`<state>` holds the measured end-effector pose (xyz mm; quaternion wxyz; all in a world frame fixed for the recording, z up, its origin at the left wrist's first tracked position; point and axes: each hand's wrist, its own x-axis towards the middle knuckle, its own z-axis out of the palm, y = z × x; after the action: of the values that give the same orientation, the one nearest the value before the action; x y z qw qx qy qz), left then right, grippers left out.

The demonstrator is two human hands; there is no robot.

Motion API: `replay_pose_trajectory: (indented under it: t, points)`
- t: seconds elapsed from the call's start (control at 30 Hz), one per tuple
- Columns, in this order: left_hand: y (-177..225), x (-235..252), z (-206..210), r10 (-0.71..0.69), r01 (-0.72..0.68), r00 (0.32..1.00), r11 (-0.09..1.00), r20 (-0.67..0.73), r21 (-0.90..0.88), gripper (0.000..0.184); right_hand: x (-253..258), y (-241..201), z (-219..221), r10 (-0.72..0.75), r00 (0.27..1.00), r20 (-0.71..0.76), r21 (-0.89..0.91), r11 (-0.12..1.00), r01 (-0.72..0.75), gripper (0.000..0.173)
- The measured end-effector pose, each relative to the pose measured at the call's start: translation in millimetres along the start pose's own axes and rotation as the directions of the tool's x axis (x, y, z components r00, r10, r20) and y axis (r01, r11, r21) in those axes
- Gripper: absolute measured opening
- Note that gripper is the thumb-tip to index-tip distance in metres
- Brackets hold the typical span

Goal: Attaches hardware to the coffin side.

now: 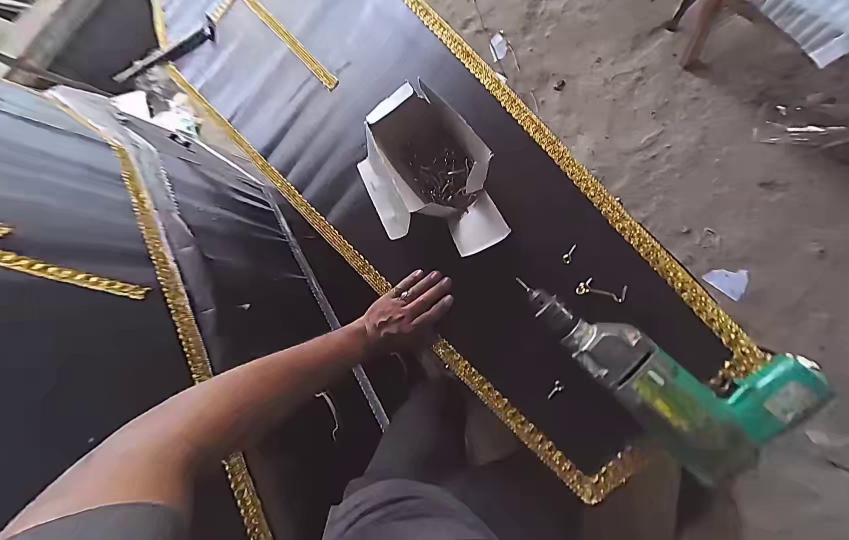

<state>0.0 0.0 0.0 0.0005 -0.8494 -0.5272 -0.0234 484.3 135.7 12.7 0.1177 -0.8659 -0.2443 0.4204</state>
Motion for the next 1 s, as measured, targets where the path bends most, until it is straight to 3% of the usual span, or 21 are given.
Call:
replay_pose_trajectory:
  t: [0.03, 0.07, 0.13, 0.23, 0.33, 0.4, 0.47, 0.53, 0.6, 0.7, 0.77, 0.93, 1.0]
  points:
    - [0, 0, 1, 0.009, -0.009, 1.0, 1.0, -0.013, -0.01, 0.064, 33, 46, 5, -0.19, 0.961, -0.202, 0.143, 0.965, 0.221, 0.033]
    - [-5, 1, 4, 0.019, -0.02, 0.999, 1.0, -0.033, -0.015, 0.061, 56, 69, 6, -0.256, 0.915, -0.313, 0.312, 0.882, 0.353, 0.027]
    - [-4, -2, 7, 0.03, -0.032, 0.997, 0.999, -0.069, -0.04, 0.057, 36, 67, -14, -0.237, 0.898, -0.37, 0.518, 0.75, 0.412, 0.029]
    - [-5, 1, 5, 0.048, -0.052, 0.998, 0.995, -0.048, -0.085, 0.051, -45, 14, -22, -0.302, 0.826, -0.476, 0.474, 0.703, 0.531, 0.032]
    - [-7, -1, 4, 0.081, -0.085, 0.996, 0.991, -0.048, -0.107, 0.065, -102, -15, -14, -0.553, 0.674, -0.491, 0.188, 0.688, 0.701, 0.032]
    - [-8, 1, 8, 0.091, -0.1, 0.992, 0.989, -0.083, -0.11, 0.071, -124, -28, -10, -0.774, 0.502, -0.386, -0.184, 0.598, 0.78, 0.037]
    - [-8, 2, 7, 0.103, -0.111, 0.992, 0.986, -0.076, -0.121, 0.075, -142, -39, -3, -0.907, 0.368, -0.205, -0.475, 0.421, 0.773, 0.038]
    - [-11, 3, -3, 0.131, -0.137, 0.99, 0.984, -0.057, -0.111, 0.069, -158, -45, 6, -0.936, 0.349, -0.042, -0.589, 0.305, 0.748, 0.039]
    - [-15, 14, -14, 0.175, -0.177, 0.984, 0.976, -0.026, -0.124, 0.062, -164, -62, 11, -0.938, 0.34, 0.062, -0.619, 0.232, 0.751, 0.036]
    - [-18, 29, -30, 0.235, -0.209, 0.964, 0.96, 0.127, -0.186, 0.093, -157, -91, 23, -0.945, 0.3, 0.132, -0.579, 0.172, 0.797, 0.028]
    - [-20, 33, -34, 0.255, -0.213, 0.947, 0.954, 0.197, -0.211, 0.101, -146, -113, 40, -0.946, 0.266, 0.184, -0.538, 0.129, 0.833, 0.025]
    - [-21, 29, -33, 0.239, -0.214, 0.958, 0.964, 0.157, -0.159, 0.094, -114, -160, 95, -0.838, 0.285, 0.466, -0.49, 0.025, 0.872, 0.03]
    - [-20, 28, -27, 0.25, -0.243, 0.965, 0.965, 0.074, -0.098, 0.088, -99, -169, 112, -0.805, 0.225, 0.549, -0.447, -0.055, 0.893, 0.034]
